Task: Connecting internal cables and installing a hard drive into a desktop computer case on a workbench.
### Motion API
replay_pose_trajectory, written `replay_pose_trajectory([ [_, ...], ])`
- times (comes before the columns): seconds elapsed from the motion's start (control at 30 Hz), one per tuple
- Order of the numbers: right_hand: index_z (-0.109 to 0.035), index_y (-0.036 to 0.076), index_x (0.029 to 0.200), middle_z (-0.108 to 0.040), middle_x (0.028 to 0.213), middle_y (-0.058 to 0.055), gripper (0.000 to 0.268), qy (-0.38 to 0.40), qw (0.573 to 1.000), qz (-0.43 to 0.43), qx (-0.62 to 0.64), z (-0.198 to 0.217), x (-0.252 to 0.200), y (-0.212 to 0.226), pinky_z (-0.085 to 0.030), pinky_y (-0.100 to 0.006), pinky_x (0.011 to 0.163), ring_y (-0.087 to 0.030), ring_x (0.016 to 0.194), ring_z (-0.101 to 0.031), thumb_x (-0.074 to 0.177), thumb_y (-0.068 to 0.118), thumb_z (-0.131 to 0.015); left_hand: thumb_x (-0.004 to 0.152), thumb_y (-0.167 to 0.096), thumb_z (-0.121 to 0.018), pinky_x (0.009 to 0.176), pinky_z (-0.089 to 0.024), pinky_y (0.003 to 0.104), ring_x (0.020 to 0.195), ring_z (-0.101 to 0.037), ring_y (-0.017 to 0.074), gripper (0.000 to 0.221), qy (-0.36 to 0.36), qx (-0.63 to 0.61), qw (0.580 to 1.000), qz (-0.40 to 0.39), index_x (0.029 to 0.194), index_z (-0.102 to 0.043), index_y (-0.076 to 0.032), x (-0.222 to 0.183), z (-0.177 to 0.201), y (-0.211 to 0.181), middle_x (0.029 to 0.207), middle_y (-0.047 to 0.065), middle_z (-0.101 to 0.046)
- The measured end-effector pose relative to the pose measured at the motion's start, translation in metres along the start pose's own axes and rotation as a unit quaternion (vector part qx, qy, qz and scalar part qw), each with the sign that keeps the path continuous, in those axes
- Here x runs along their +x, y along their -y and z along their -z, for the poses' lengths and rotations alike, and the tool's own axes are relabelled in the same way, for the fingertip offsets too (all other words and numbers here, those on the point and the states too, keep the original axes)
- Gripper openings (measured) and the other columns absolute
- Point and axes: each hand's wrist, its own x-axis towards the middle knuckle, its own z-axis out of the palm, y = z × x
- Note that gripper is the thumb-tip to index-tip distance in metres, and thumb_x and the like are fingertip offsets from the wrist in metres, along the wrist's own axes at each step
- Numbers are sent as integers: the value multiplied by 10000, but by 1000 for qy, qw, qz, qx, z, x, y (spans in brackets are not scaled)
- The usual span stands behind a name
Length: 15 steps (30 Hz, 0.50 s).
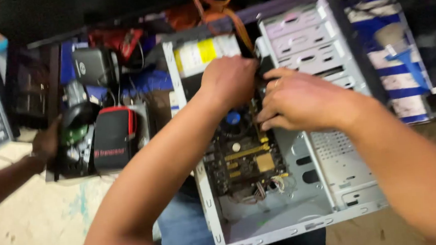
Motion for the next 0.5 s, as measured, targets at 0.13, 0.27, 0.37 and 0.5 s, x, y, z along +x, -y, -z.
replay_pose_trajectory([
  [0.13, -822, 317, 844, -793, 806, 87, 179, -23, 999, -34, 16, 10, -3, 13, -338, -474, 1225, -165, 983, -730, 873, 453, -710, 892, -250, -578, 802, -609, 584, 907, -752, 471, 286, -31, -44, 998, -37, 1058, -757, -100, -12, 19, -3, 908, 224, -761],
  [0.27, -813, 366, 922, -795, 838, 89, 166, -49, 996, -35, 65, -2, -2, 8, -335, -444, 1217, -159, 998, -734, 895, 488, -704, 956, -309, -536, 911, -564, 610, 1034, -710, 499, 341, 28, -54, 998, -17, 1228, -620, -122, -25, 42, -13, 1032, 253, -734],
  [0.37, -817, 371, 996, -809, 905, 48, 157, -18, 994, -45, 95, 11, -3, 6, -340, -470, 1224, -235, 1055, -725, 881, 437, -732, 944, -367, -592, 945, -548, 609, 1080, -689, 508, 369, 48, -40, 998, -14, 1261, -590, -176, -27, 42, -13, 1062, 253, -726],
  [0.5, -801, 480, 966, -793, 890, 64, 164, 0, 986, -147, 74, 1, 2, 7, -548, -453, 1019, -274, 942, -750, 811, 429, -814, 942, -399, -530, 942, -548, 598, 1073, -686, 515, 429, 50, -27, 998, -22, 1352, -553, -274, -27, 37, -12, 1037, 258, -729],
])
